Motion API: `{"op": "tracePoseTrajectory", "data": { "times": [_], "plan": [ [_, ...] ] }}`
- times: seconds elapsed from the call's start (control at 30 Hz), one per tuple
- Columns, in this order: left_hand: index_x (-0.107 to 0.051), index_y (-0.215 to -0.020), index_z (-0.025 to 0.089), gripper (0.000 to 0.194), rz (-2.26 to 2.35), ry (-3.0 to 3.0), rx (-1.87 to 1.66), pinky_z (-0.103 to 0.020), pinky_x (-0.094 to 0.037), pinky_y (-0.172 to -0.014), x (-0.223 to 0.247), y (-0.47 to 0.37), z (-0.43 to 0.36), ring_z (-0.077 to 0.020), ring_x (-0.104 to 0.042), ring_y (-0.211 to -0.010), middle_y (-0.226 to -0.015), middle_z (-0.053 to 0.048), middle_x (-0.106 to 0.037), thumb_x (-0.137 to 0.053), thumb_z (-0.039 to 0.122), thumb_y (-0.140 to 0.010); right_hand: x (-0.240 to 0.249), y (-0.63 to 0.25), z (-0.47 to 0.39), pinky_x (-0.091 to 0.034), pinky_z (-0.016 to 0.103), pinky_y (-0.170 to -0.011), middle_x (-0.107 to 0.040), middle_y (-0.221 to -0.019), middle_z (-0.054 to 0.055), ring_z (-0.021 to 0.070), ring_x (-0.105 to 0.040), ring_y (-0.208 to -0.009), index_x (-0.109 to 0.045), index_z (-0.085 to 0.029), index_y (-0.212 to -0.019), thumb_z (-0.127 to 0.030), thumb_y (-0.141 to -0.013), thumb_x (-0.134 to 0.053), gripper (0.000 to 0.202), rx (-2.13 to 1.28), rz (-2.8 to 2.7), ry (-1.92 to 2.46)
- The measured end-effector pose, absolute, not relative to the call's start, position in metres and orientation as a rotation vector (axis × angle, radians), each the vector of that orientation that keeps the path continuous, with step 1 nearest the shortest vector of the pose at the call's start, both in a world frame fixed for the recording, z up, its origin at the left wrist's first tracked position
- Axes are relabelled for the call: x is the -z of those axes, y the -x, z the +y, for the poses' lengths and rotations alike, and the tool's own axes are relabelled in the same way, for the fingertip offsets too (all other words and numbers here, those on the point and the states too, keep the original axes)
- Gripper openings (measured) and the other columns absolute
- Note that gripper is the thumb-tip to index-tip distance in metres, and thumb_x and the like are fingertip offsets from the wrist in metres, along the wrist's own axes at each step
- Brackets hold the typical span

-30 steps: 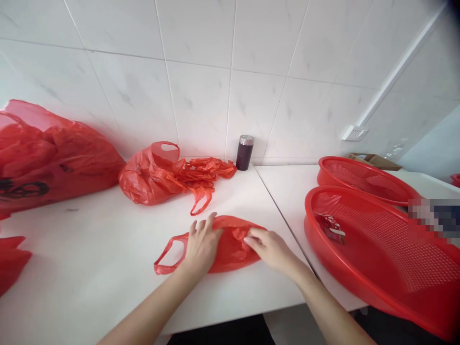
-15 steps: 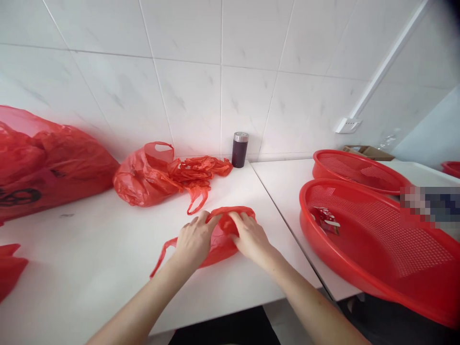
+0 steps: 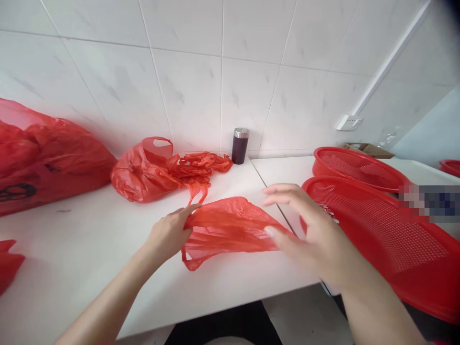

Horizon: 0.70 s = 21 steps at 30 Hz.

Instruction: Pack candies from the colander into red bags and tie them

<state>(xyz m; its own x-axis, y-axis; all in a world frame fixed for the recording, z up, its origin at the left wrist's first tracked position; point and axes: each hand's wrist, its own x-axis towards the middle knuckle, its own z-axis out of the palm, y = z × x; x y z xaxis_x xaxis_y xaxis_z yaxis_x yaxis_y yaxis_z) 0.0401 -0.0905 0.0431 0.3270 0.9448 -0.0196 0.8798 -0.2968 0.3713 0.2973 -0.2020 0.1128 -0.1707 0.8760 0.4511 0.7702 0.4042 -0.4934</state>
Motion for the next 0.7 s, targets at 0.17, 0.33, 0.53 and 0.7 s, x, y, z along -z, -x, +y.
{"op": "tracePoseTrajectory", "data": {
  "times": [0.17,0.33,0.53,0.7],
  "plan": [
    [-0.057,-0.121,0.027,0.038,1.178,-1.714,-0.509,-0.025,-0.046,-0.057,-0.051,-0.046,-0.095,-0.0171,-0.061,-0.068,-0.086,-0.001,-0.067,-0.055,0.030,-0.084,-0.076,-0.261,-0.176,-0.034,0.055,-0.104,-0.041,-0.144,0.007,0.0376,-0.036,-0.131,-0.068,-0.022,-0.088,-0.011,-0.081,-0.057,0.017,0.004,-2.516,1.504],
    [-0.059,-0.111,0.023,0.035,0.731,-1.086,-0.710,-0.026,-0.051,-0.069,-0.041,-0.037,-0.101,-0.0135,-0.063,-0.071,-0.080,0.000,-0.066,-0.069,0.025,-0.078,-0.033,-0.290,-0.134,-0.046,0.045,-0.084,-0.061,-0.111,0.016,0.0320,-0.058,-0.100,-0.066,-0.014,-0.093,-0.005,-0.082,-0.047,0.024,0.054,-2.445,1.952],
    [-0.063,-0.090,0.021,0.019,0.994,-1.017,-0.950,-0.026,-0.054,-0.058,-0.021,-0.008,-0.102,-0.0149,-0.062,-0.063,-0.076,-0.002,-0.065,-0.065,0.036,-0.078,-0.026,-0.314,-0.140,-0.048,0.043,-0.080,-0.062,-0.098,0.013,0.0309,-0.060,-0.093,-0.066,-0.017,-0.096,0.006,-0.066,-0.052,0.041,-0.019,-2.463,2.100],
    [-0.070,-0.103,0.022,0.028,1.352,-1.956,-0.569,-0.028,-0.054,-0.062,-0.005,0.004,-0.104,-0.0138,-0.061,-0.069,-0.124,-0.009,-0.054,-0.052,0.033,-0.084,-0.036,-0.321,-0.144,-0.049,0.047,-0.078,-0.061,-0.103,0.014,0.0354,-0.060,-0.096,-0.068,-0.021,-0.106,0.003,-0.061,-0.060,0.051,-0.133,-2.476,2.207]
  ]
}}
